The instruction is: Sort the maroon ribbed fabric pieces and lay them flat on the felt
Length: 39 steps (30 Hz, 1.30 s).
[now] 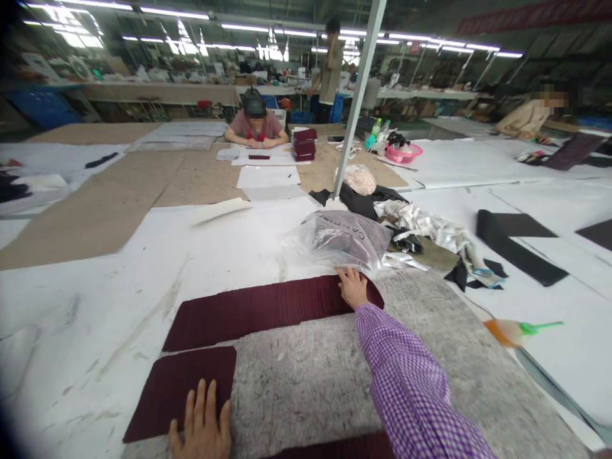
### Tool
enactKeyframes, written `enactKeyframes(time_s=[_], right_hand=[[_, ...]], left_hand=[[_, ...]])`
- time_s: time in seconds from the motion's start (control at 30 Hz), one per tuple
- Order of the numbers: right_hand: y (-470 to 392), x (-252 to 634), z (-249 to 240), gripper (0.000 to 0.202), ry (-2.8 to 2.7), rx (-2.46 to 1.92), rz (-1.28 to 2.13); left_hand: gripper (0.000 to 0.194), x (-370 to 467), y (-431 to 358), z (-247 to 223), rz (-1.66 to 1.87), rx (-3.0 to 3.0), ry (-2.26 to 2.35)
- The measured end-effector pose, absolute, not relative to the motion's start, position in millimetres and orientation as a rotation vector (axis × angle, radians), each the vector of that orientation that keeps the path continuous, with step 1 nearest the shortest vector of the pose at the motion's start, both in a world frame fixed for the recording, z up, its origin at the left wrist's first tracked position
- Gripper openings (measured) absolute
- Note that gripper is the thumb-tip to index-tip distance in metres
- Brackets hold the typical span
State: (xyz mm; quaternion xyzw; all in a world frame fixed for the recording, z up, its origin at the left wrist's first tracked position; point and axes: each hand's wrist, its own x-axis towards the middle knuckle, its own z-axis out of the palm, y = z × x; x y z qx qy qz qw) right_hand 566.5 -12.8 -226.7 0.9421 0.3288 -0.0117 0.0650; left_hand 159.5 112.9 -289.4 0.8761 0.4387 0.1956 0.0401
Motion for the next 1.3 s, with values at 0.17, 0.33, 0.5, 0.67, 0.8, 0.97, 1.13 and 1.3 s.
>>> enactKeyframes(time_s=[0.17, 0.33, 0.5, 0.67, 0.8, 0.97, 1.13, 1.3], right_hand=[[-12, 581, -218, 0.055, 1.008, 2.837, -0.054], [-11, 594, -214, 0.061, 0.858, 2.872, -0.013], [-20, 600, -218, 0.060, 0.771, 2.912, 0.079], [-33, 596, -231, 0.053, 0.921, 2.939, 0.112], [-43, 589, -243, 0.041, 1.068, 2.962, 0.200], [-61, 583, -253, 0.036, 1.256, 2.927, 0.231], [-75, 574, -265, 0.045, 1.249, 2.911, 0.253], [-77, 565, -271, 0.047, 1.226, 2.917, 0.263]], left_hand=[[0.061, 159, 113, -285, 0.516, 2.676, 1.322], [0.060, 159, 112, -280, 0.521, 2.665, 1.324], [0.059, 160, 112, -279, 0.526, 2.675, 1.328], [0.058, 159, 112, -278, 0.496, 2.695, 1.314], [0.055, 159, 112, -278, 0.490, 2.709, 1.333], [0.055, 159, 112, -276, 0.491, 2.715, 1.316], [0.055, 160, 112, -276, 0.519, 2.726, 1.323], [0.057, 161, 112, -280, 0.545, 2.745, 1.336]])
